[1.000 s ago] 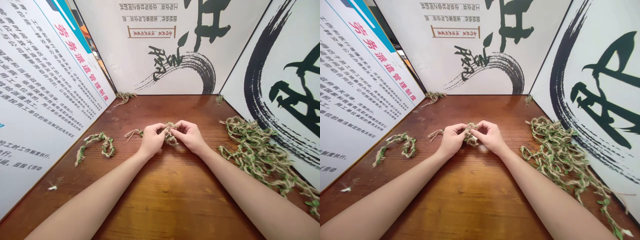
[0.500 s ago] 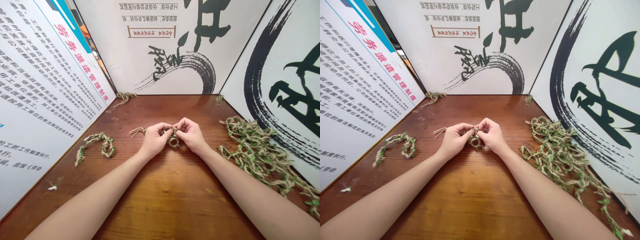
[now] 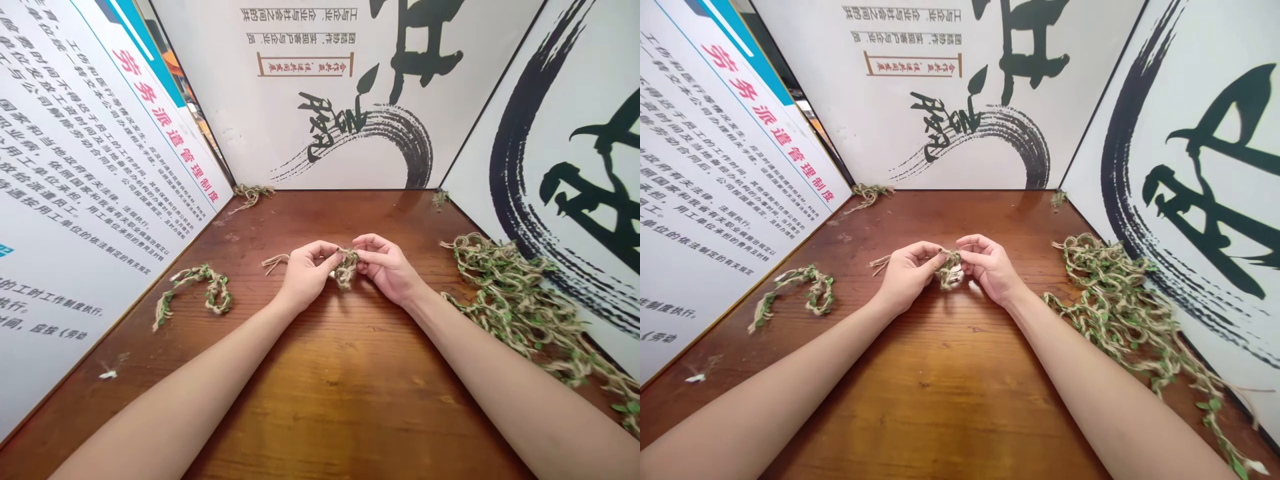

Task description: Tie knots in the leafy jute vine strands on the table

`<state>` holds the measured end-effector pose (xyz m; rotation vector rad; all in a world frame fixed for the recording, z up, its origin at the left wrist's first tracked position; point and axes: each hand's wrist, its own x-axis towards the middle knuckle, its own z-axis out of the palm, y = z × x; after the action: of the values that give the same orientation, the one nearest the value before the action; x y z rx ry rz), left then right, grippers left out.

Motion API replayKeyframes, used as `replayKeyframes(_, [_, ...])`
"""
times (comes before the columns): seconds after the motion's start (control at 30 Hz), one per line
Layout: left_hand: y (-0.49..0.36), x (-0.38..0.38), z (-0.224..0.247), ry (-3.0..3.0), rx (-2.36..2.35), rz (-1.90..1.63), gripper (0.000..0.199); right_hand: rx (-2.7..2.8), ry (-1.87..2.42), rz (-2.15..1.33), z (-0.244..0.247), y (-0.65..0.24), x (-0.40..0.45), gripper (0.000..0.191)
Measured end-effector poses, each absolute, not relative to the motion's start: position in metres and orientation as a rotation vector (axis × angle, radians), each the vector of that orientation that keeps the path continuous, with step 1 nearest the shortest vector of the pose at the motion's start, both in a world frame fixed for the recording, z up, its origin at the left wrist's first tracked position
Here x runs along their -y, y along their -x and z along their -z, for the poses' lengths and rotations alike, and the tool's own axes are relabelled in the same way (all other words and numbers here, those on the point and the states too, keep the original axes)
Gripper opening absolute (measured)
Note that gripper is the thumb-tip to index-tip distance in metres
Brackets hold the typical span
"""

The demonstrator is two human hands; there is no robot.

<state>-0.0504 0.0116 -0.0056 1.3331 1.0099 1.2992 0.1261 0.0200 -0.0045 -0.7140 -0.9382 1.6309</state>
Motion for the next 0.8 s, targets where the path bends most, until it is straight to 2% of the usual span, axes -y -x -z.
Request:
replayKeyframes(0.13, [0.051,-0.012,0.006,-1.315,-0.997,-1.304,0.033,0.897,0.636,-1.771,0.002,-0.128,-0.018,0.039])
replayKeyframes(0.3, [0.051,-0.012,0.007,-1.369,-0.981,-1.275,0.028,1.055,0.651,-1.756,0.000,-0.125,-0.014,0.048])
replayKeyframes(0.57, [0.050,-0.013,0.007,-1.436,-0.958,-1.246,0.022,0.903,0.768,-1.678,0.003,-0.121,-0.018,0.042])
replayKeyframes(0.8, [0.050,-0.009,0.003,-1.475,-0.956,-1.200,0.021,0.826,0.861,-1.606,0.002,-0.116,-0.019,0.024])
